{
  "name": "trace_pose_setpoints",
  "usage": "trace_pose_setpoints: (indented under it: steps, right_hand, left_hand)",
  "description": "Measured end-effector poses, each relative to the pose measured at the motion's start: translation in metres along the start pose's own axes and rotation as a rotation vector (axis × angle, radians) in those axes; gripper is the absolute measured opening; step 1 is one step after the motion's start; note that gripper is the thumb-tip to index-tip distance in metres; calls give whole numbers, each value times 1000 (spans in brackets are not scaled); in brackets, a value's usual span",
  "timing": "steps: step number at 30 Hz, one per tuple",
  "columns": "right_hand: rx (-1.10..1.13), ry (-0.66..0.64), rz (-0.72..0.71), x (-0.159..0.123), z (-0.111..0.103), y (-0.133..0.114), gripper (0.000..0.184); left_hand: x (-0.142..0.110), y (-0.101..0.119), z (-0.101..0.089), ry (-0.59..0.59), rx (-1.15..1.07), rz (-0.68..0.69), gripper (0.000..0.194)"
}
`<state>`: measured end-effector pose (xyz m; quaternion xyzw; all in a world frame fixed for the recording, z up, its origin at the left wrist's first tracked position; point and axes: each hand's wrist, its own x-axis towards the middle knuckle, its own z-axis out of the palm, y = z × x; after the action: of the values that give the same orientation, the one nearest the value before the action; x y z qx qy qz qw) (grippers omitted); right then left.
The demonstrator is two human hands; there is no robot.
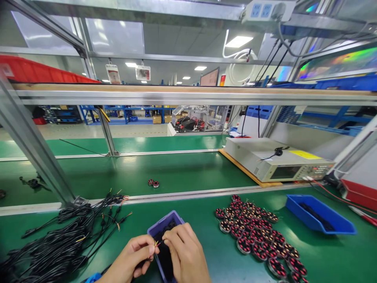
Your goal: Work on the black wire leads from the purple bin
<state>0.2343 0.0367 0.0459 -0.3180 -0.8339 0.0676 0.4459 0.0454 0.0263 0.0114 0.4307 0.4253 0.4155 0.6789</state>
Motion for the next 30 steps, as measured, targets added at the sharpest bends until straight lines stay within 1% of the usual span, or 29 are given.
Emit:
trace_pose_setpoints:
  steps: [4, 9, 12, 14, 16, 19, 22, 26, 30]
  right_hand:
    - [-14, -7, -11, -1, -1, -1, 25]
    - [-87, -75, -16, -3, -2, -2, 25]
    - [-142, -110, -48, -5, 0, -2, 25]
    - [-131, -121, -69, -6, 2, -2, 24]
    - [-76, -111, -80, -6, 3, -1, 24]
    - [20, -60, -67, -4, 3, -1, 27]
    - [32, -25, -50, -1, 1, -2, 25]
    - [46, -32, -58, 1, 1, -4, 24]
    - [61, -39, -61, -3, 5, -2, 23]
  left_hand:
    - [-4, 5, 4, 19, 4, -5, 59]
    - [-4, 7, 2, 37, 31, 3, 56]
    - [-3, 6, 0, 22, 87, 27, 56]
    - [-4, 5, -1, 7, 129, 36, 55]
    - [-4, 5, -2, -2, 153, 39, 55]
    - [-6, 7, -2, 0, 147, 18, 56]
    - [-7, 11, -1, -8, 134, -18, 58]
    - [-8, 13, 1, -34, 132, -28, 58]
    - [-9, 13, 2, -34, 137, -14, 59]
